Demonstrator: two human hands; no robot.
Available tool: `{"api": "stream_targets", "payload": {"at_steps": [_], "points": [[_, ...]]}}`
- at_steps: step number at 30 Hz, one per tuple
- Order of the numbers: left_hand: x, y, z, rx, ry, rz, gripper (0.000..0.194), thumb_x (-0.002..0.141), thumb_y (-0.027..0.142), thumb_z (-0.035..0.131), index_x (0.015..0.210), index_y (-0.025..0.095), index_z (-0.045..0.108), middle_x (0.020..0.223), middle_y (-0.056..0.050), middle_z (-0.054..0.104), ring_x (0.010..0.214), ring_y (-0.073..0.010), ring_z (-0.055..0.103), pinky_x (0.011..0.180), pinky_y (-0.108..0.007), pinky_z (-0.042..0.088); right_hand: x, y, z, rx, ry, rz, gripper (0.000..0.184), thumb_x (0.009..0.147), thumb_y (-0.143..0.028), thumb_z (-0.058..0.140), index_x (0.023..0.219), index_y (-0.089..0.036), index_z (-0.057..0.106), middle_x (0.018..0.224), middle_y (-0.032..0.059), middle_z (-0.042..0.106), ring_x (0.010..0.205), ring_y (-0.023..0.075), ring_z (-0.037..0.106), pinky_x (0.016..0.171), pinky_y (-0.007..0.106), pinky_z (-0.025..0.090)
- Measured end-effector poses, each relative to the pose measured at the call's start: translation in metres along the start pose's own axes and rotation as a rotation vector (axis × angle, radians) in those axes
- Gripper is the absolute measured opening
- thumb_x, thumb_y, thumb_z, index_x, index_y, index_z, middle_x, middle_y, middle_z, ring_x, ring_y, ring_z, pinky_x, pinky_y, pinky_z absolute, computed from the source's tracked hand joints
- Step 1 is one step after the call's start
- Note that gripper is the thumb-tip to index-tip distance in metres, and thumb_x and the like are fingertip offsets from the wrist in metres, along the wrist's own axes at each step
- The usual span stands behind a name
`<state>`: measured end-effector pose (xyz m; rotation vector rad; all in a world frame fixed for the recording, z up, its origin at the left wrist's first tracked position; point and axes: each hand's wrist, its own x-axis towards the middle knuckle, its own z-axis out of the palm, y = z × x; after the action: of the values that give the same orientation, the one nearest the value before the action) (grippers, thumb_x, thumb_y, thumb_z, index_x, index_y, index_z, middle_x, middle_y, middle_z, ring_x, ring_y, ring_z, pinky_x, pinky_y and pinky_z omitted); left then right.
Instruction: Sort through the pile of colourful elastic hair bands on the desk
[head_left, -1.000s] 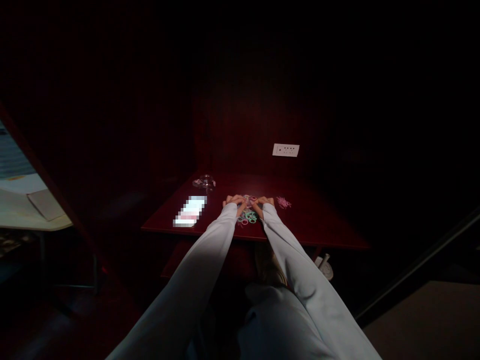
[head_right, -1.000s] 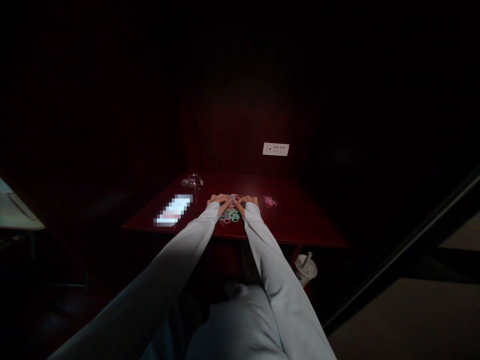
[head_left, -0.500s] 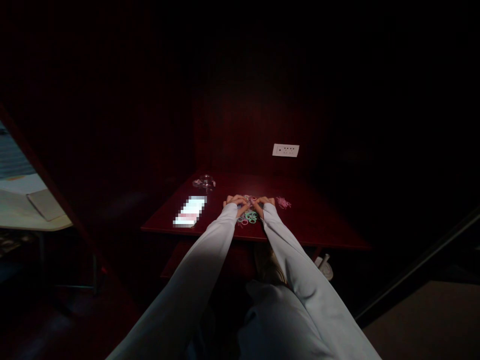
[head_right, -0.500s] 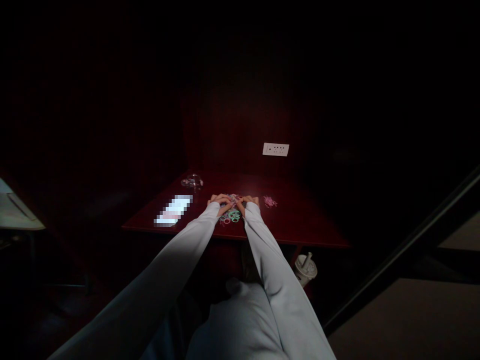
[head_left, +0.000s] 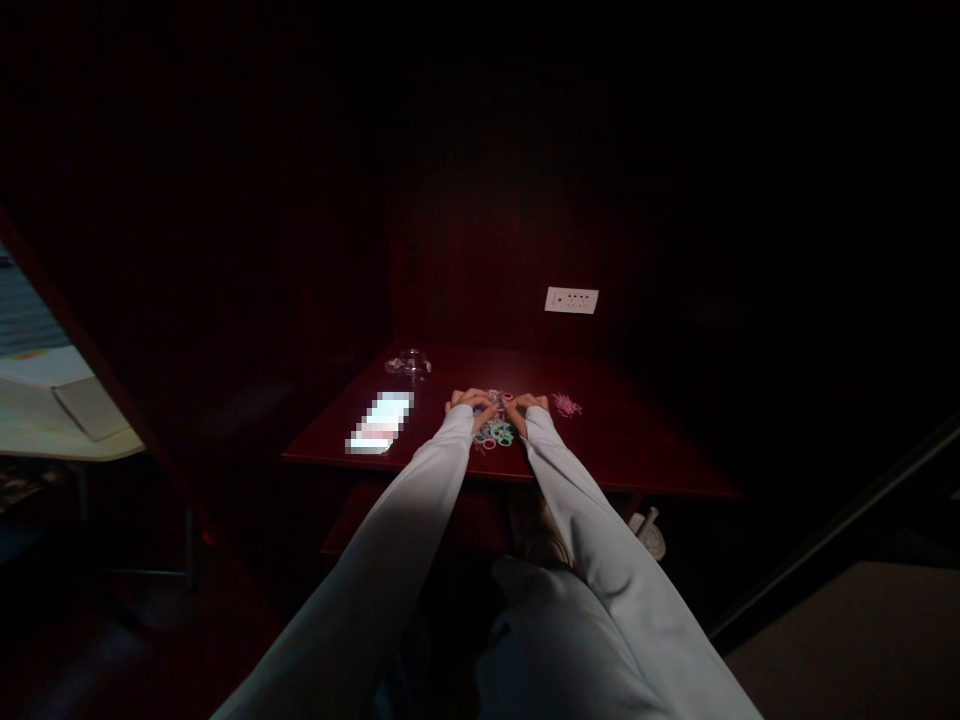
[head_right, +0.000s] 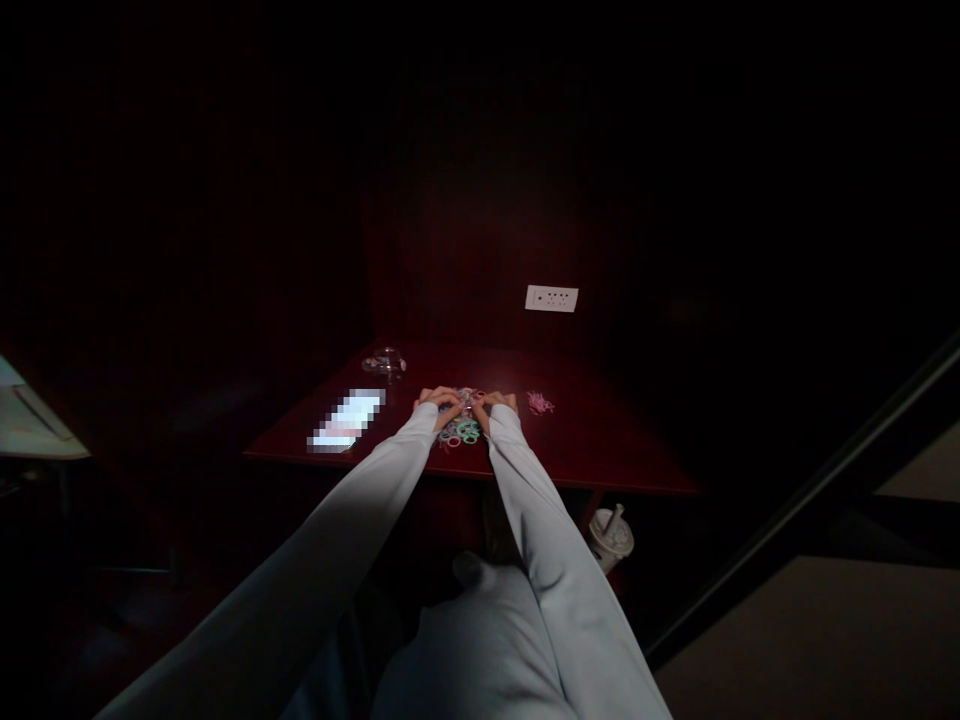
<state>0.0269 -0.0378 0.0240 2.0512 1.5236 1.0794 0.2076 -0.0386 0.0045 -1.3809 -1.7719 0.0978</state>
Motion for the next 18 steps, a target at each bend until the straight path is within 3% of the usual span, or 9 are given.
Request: {"api": "stream_targets", "payload": {"at_steps": [18], "points": [[-0.0043, 0.0078, -0.0028, 0.017, 0.004, 0.007, 0.013, 0.092, 0.031, 0.072, 0.08, 0.029, 0.075, 0.122, 0.007, 0.075, 0.121, -0.0229, 0.052, 0.104, -0.041, 0.034, -0.0007, -0.0054, -0.003, -0.02, 0.041, 0.007, 0.039, 0.099, -0.045, 0.056, 0.067, -0.026, 0.069, 0.093, 0.0074, 0.074, 0.101, 0.0283, 0.051, 0.091, 0.041, 0.04]]}}
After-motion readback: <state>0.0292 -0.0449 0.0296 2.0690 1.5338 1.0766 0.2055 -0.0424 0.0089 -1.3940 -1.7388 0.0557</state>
